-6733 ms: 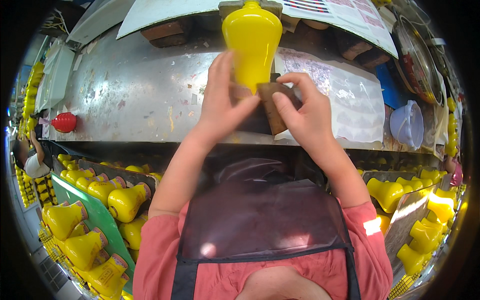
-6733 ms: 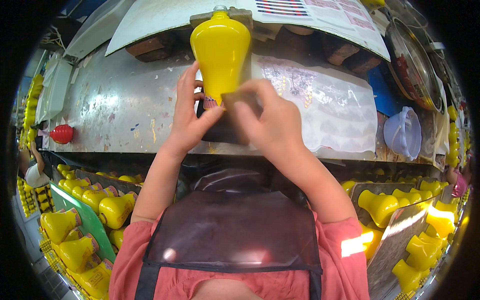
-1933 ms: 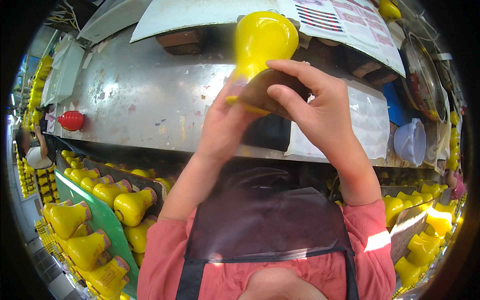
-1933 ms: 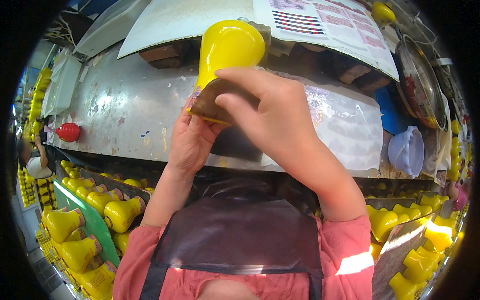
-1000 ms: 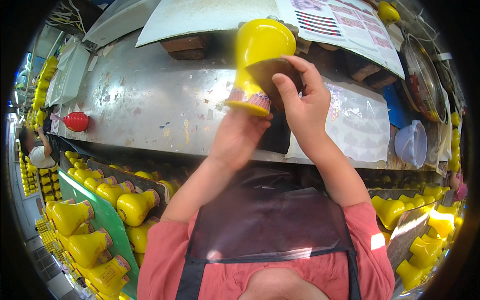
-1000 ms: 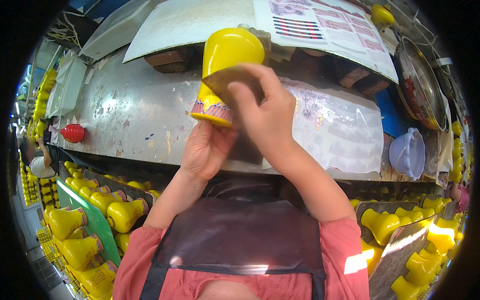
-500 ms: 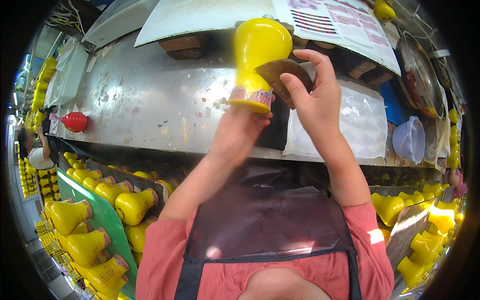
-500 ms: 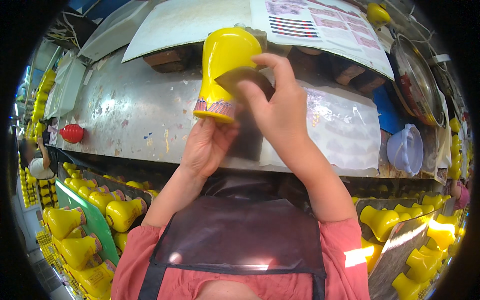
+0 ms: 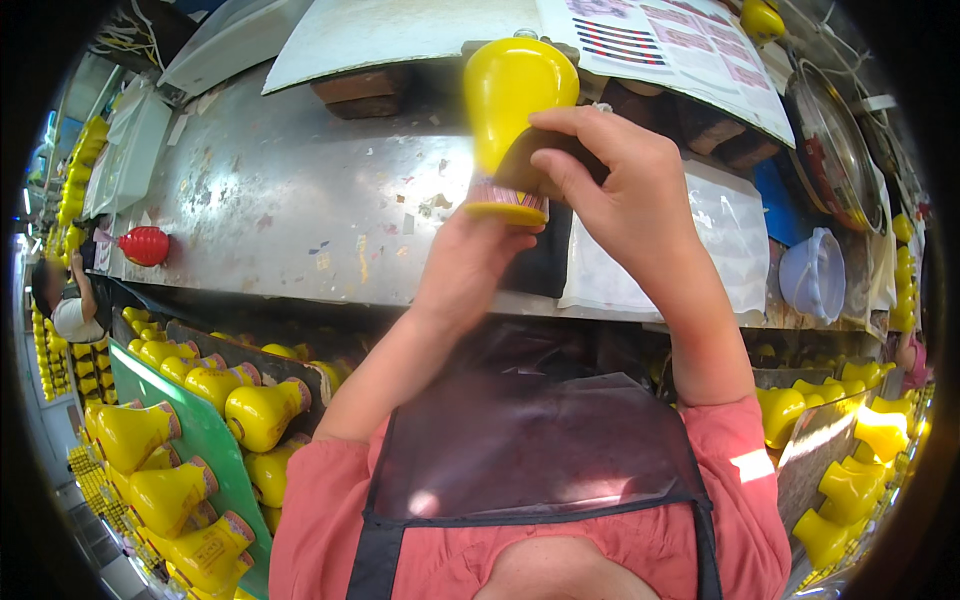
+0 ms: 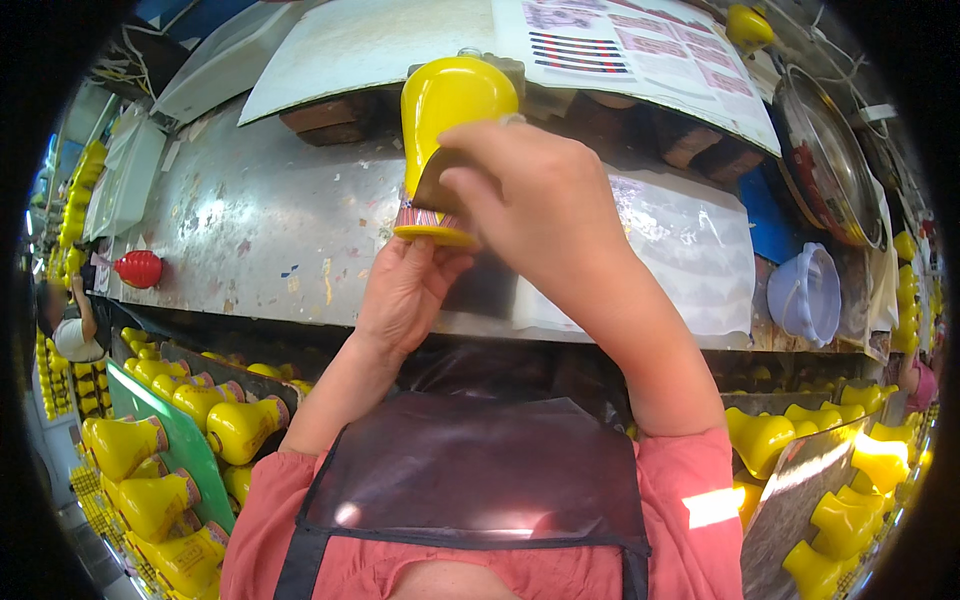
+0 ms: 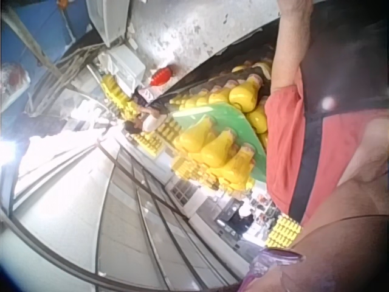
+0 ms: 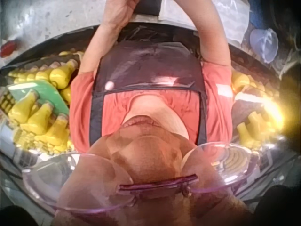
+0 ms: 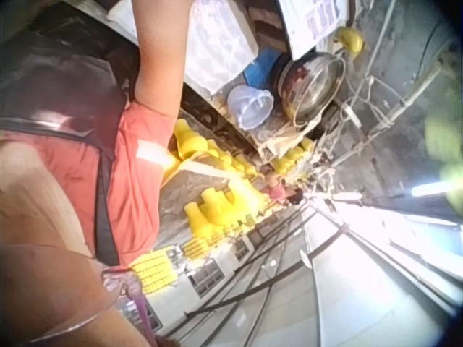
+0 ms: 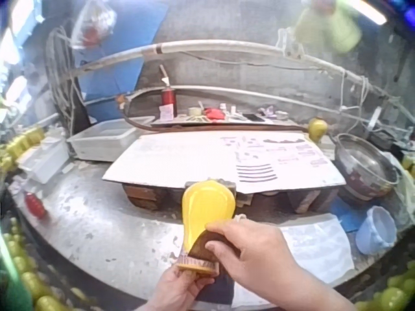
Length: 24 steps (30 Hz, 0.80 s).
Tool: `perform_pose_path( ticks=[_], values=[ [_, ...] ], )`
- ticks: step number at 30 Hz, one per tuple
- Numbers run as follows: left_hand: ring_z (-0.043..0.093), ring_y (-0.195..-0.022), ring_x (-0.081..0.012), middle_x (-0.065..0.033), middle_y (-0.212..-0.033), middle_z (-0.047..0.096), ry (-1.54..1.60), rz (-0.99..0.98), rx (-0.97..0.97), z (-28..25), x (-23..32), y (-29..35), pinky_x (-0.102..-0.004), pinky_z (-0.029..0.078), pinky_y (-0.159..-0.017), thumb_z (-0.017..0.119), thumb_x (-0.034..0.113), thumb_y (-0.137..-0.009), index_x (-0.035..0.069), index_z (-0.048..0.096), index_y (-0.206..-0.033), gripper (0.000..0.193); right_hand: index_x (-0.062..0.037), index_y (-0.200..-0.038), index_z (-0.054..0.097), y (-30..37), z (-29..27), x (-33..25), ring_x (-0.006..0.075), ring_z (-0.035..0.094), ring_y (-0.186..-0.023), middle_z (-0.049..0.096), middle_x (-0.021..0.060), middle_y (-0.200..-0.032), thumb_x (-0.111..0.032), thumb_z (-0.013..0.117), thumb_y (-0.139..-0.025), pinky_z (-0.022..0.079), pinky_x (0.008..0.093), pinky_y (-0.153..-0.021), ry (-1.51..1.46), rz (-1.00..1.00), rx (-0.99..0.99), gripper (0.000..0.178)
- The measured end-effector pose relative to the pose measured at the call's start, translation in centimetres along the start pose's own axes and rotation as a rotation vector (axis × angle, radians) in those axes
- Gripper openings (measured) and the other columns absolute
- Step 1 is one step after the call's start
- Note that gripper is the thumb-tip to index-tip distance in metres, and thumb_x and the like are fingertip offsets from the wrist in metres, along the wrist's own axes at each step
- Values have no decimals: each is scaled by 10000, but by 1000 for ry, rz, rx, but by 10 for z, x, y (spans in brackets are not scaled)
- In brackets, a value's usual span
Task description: The person applies a label to a yellow ceramic vase, smooths it, and then removes the plastic cap from the vase's neck. The person repeats this process with a second vase.
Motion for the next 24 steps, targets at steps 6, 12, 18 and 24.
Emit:
perform_pose_path(
  ticks=[6, 12, 18, 24],
  values=[
    [678, -1142, -263, -134, -1294, 655, -14, 0, 20, 4, 1, 1, -384, 562, -969, 610, 254, -1057, 12, 518, -1402, 432, -61, -1052, 716, -1, -2, 6, 351, 696, -768, 711, 144, -900, -101, 740, -871, 556, 409, -685, 188, -51, 110, 187],
    [689, -1113, -263, -158, -1288, 656, 2, -7, 51, 0, 1, 1, -372, 571, -951, 579, 210, -1068, -17, 525, -1391, 398, -38, -1128, 715, 19, -7, 7, 243, 723, -776, 739, 130, -968, -41, 756, -888, 559, 308, -698, -17, 101, 218, 244],
    [692, -1119, -267, -165, -1310, 659, 22, 2, 35, -1, 2, 2, -372, 577, -957, 596, 252, -1064, -4, 532, -1389, 419, -22, -1172, 707, 39, -5, 5, 107, 687, -809, 732, 56, -959, -22, 756, -916, 548, 257, -726, -217, 274, 228, 261],
    [697, -1069, -224, -124, -1219, 703, -281, 34, 84, -1, 12, 3, -333, 559, -916, 621, 188, -1053, -16, 570, -1383, 392, -24, -1235, 703, 57, 7, 11, 99, 655, -1036, 701, 40, -1146, -42, 746, -941, 517, 234, -898, -521, 477, 105, 297]
  ],
)
Point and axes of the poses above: each hand's wrist, its own y-axis away from the middle knuckle, its own z-axis out of the palm, x = y × z, the point moved 1 cm from there along -y, towards the middle knuckle
